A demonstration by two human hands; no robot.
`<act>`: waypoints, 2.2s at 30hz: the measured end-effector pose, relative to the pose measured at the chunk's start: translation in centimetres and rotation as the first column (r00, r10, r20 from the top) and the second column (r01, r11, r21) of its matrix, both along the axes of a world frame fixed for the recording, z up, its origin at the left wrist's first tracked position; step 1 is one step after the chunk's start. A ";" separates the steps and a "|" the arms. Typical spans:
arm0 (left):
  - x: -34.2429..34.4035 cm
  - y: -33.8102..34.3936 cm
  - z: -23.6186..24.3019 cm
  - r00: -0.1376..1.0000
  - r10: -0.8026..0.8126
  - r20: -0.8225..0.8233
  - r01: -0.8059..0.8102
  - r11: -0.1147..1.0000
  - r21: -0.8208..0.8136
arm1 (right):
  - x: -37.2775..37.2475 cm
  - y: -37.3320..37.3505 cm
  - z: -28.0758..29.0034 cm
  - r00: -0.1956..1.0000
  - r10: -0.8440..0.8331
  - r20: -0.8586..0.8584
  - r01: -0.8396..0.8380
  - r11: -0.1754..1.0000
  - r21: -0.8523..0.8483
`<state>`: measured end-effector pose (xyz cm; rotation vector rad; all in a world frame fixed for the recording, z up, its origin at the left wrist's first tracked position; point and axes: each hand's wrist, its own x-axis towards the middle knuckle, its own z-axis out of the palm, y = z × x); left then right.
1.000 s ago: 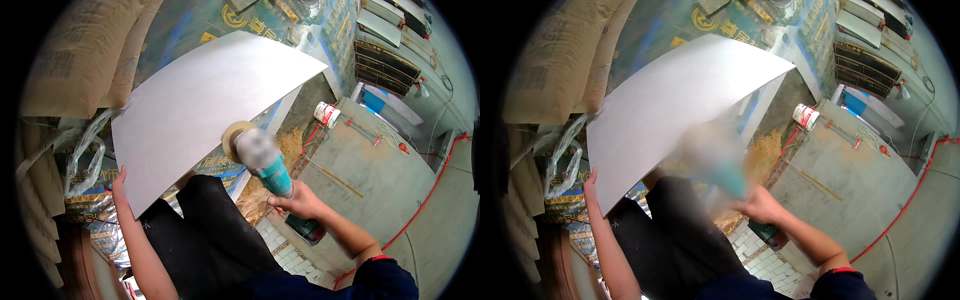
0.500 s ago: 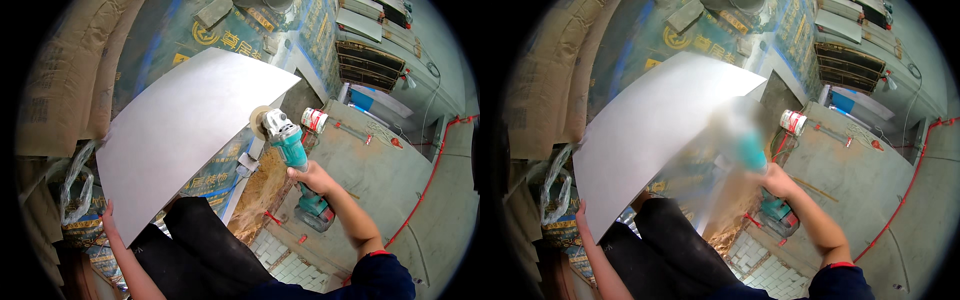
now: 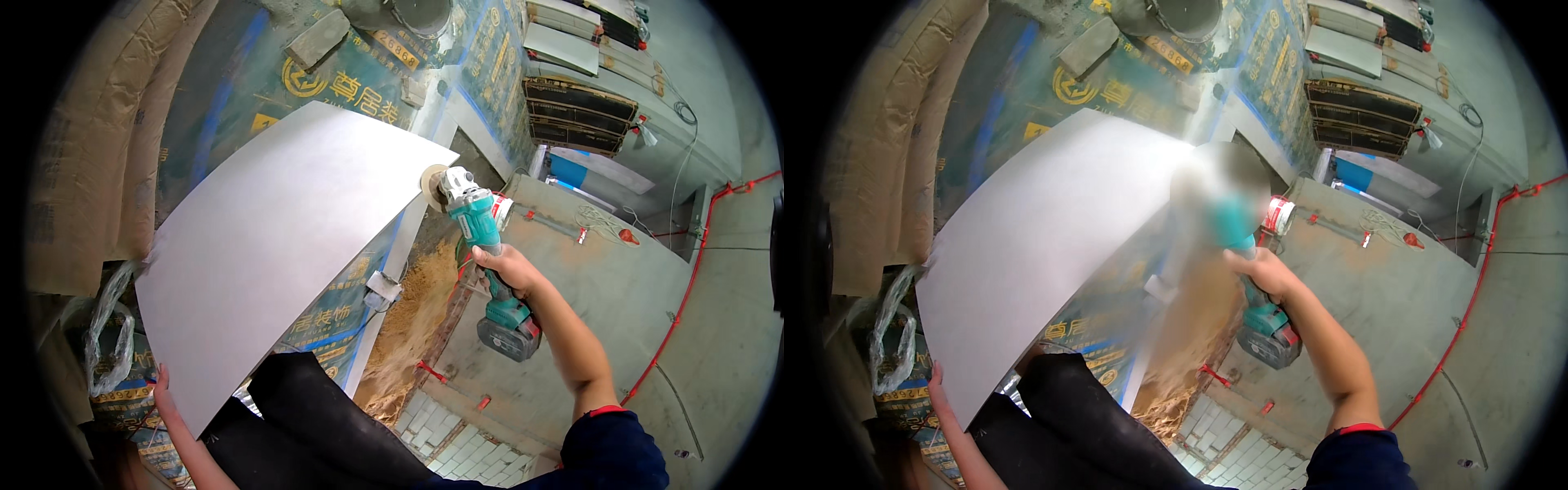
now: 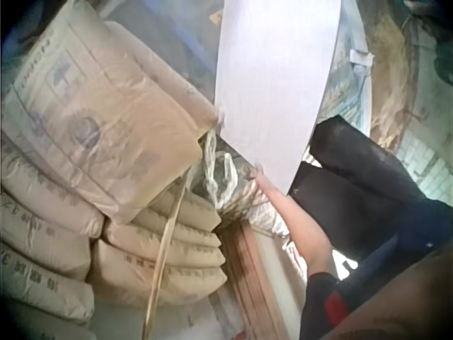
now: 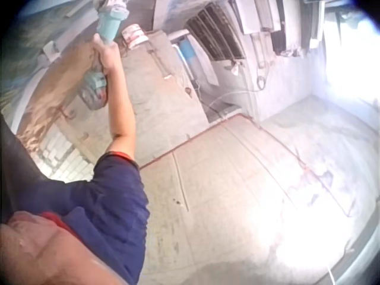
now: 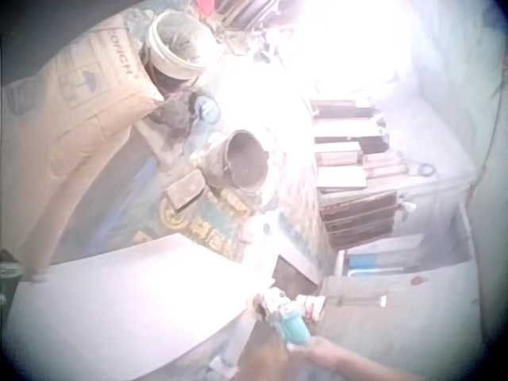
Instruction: The person cuts a ceramic tile using a circular saw and then smooths the edge of the tile with an angle grinder.
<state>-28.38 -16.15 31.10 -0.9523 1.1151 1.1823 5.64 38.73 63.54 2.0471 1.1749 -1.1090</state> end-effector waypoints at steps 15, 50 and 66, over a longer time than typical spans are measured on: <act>0.3 -0.3 -0.1 0.999 0.001 0.038 -0.001 1.000 0.011 | 1.9 2.6 0.0 0.996 -0.092 0.019 0.091 0.996 0.019; -3.5 0.0 0.1 0.993 -0.087 0.083 0.081 0.994 0.078 | 1.5 -4.8 -5.3 0.928 0.045 -0.369 -0.014 0.996 0.086; -3.2 -0.3 -0.3 0.996 -0.076 0.036 0.075 0.997 0.023 | -1.1 -8.3 -1.8 0.982 0.063 -0.179 -0.093 0.982 -0.163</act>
